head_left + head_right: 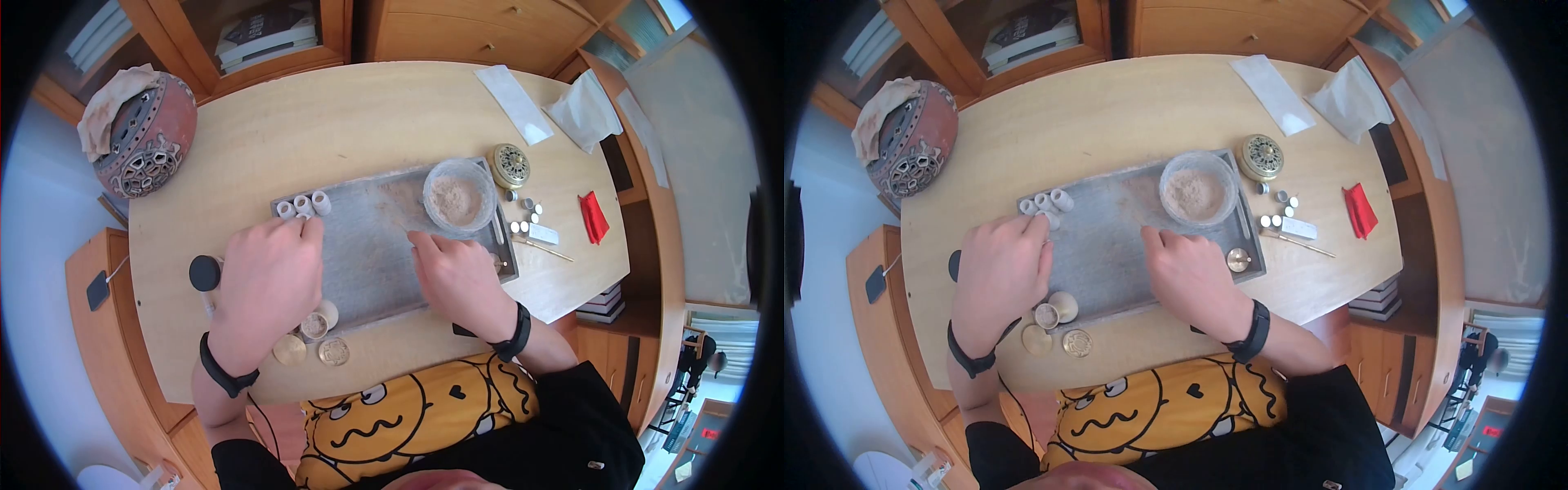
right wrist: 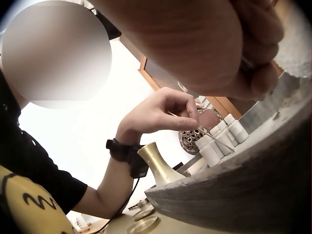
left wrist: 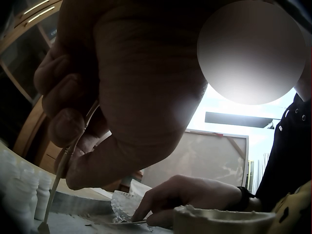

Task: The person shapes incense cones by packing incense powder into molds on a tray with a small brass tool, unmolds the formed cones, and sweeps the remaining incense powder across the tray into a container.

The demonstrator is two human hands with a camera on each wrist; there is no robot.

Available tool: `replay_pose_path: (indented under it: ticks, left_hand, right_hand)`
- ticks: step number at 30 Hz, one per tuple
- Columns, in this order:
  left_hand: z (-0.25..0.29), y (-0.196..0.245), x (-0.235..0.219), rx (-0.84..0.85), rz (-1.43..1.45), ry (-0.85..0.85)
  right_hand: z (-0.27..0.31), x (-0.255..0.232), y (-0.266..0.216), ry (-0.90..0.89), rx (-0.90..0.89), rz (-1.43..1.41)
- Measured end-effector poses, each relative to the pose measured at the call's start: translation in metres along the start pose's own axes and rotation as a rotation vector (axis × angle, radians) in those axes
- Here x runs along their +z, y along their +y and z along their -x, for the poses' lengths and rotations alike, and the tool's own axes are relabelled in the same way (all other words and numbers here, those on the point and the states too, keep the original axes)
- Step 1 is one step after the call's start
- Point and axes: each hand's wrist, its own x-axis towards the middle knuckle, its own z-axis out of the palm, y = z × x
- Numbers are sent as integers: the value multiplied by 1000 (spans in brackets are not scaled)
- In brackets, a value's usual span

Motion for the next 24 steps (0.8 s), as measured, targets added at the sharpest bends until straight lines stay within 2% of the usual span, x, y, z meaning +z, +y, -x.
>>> replay_pose_path:
  ticks: [9, 18, 21, 23, 24]
  left_hand:
    - [-1, 0, 2, 4, -4, -7]
    - [-2, 1, 0, 0, -8, -4]
    - [-1, 1, 0, -30, 19, -25]
    - [0, 1, 1, -65, 49, -53]
    - [0, 1, 1, -56, 48, -46]
  right_hand:
    - [-23, 19, -6, 65, -29, 78]
    - [-25, 17, -11, 115, -71, 98]
    - [-28, 16, -9, 91, -48, 82]
    - [-30, 15, -10, -28, 51, 86]
    - [-30, 15, -11, -30, 50, 83]
